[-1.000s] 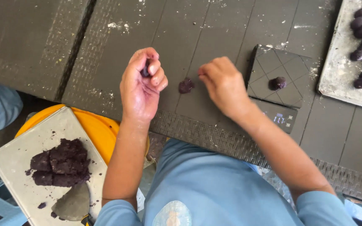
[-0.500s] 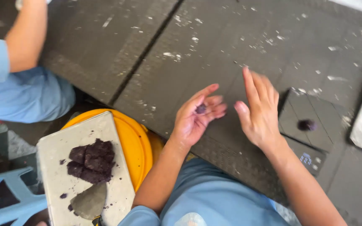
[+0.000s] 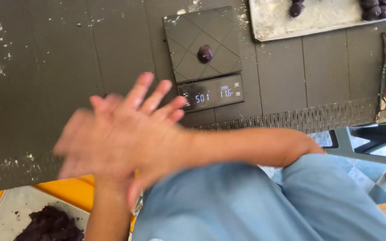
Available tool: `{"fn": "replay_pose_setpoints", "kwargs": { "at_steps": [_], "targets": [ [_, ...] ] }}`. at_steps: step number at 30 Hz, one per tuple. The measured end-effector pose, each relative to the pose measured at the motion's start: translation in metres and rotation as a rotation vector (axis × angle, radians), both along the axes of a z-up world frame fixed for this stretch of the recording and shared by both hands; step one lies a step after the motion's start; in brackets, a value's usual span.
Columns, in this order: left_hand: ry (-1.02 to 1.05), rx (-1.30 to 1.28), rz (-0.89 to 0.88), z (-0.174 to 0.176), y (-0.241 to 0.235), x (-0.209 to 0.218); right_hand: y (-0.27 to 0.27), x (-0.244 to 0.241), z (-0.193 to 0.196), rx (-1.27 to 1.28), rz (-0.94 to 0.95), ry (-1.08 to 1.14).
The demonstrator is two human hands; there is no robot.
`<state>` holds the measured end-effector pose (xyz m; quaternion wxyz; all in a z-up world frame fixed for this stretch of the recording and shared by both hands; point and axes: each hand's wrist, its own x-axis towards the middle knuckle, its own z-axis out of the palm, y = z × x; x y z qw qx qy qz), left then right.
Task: The person rolls dark dough into small balls by hand, weighs each one on a digital scale, and places the finished balls onto a metal tray. The person then arranges the balls in neat rows on the tray.
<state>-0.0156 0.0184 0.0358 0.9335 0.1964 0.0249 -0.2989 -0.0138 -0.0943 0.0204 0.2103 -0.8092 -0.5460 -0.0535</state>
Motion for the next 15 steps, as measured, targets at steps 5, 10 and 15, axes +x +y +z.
{"fn": "replay_pose_setpoints", "kwargs": {
  "at_steps": [5, 10, 15],
  "targets": [
    [0.011, 0.312, 0.345, 0.009, -0.032, 0.022, -0.122, 0.071, 0.004, -0.043, -0.574, -0.334],
    [-0.989, 1.186, 0.370, -0.001, -0.073, 0.056, -0.160, 0.076, -0.005, 0.244, -0.536, -0.180],
    [-1.598, 1.817, 0.746, -0.001, -0.074, 0.052, -0.121, 0.051, 0.036, 0.846, -0.590, 0.825]
  ]
}}
